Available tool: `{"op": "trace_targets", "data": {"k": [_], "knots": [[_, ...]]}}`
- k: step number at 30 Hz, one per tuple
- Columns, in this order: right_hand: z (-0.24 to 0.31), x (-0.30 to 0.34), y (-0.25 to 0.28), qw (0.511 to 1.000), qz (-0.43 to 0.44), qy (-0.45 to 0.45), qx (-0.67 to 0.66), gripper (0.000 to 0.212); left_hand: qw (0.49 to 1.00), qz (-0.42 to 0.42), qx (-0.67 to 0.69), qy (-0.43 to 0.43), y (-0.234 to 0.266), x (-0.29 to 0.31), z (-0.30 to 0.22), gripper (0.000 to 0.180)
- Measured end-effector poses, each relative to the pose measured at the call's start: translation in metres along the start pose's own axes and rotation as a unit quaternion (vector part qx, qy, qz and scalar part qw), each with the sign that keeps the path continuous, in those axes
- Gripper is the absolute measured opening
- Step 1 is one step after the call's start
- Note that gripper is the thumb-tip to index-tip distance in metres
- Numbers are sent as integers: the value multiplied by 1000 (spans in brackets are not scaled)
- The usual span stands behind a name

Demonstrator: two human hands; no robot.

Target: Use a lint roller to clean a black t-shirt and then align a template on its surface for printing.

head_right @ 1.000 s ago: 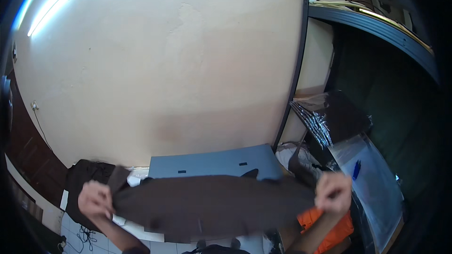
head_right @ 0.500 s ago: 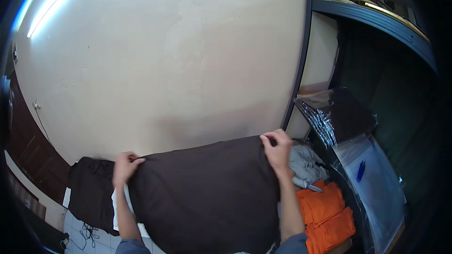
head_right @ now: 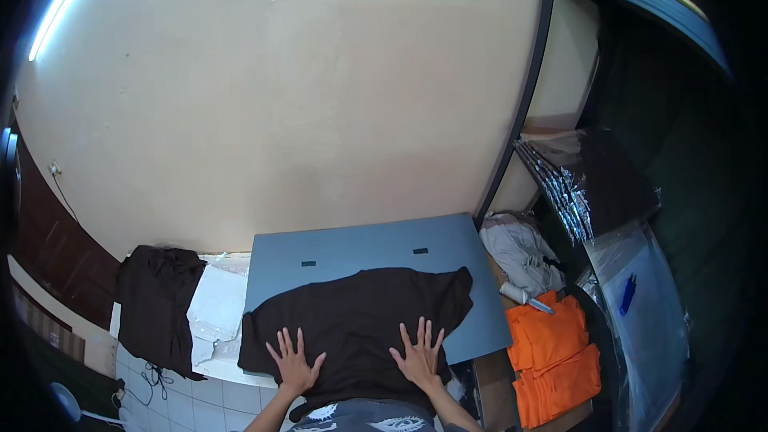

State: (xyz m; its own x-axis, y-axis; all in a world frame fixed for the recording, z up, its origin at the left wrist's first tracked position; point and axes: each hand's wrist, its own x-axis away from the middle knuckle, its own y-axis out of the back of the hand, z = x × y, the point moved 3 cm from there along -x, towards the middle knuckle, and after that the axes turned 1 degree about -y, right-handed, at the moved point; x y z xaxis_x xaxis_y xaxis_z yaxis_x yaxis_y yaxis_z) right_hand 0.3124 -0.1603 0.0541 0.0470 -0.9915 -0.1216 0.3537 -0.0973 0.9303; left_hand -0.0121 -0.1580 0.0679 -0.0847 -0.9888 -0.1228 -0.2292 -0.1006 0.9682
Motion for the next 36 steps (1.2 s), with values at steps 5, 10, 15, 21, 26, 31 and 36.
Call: {"op": "trace_targets", "data": {"k": [5, 10, 15, 21, 26, 31, 36], "knots": [[4, 19, 4, 999, 19, -21, 15, 81, 999, 24, -14, 43, 4, 28, -6, 97], [3, -20, -10, 999, -11, -8, 35, 80, 998, 3, -23, 57, -2, -7, -8, 97], [0, -85, -25, 998, -46, 10, 39, 78, 996, -71, -30, 53, -21, -62, 5, 94], [2, -107, -21, 999, -34, 12, 35, 78, 995, -70, -28, 71, -22, -73, 16, 94], [-24, -71, -17, 987, -133, -3, -95, 58, 994, -27, -20, 103, -12, -43, 18, 97], [-69, -60, -1, 962, -226, -100, -116, 37, 992, 17, 13, 125, -1, -37, 11, 97], [-96, -86, 31, 962, -236, -134, -42, 39, 991, -114, 67, -23, -8, -80, -30, 71]]}}
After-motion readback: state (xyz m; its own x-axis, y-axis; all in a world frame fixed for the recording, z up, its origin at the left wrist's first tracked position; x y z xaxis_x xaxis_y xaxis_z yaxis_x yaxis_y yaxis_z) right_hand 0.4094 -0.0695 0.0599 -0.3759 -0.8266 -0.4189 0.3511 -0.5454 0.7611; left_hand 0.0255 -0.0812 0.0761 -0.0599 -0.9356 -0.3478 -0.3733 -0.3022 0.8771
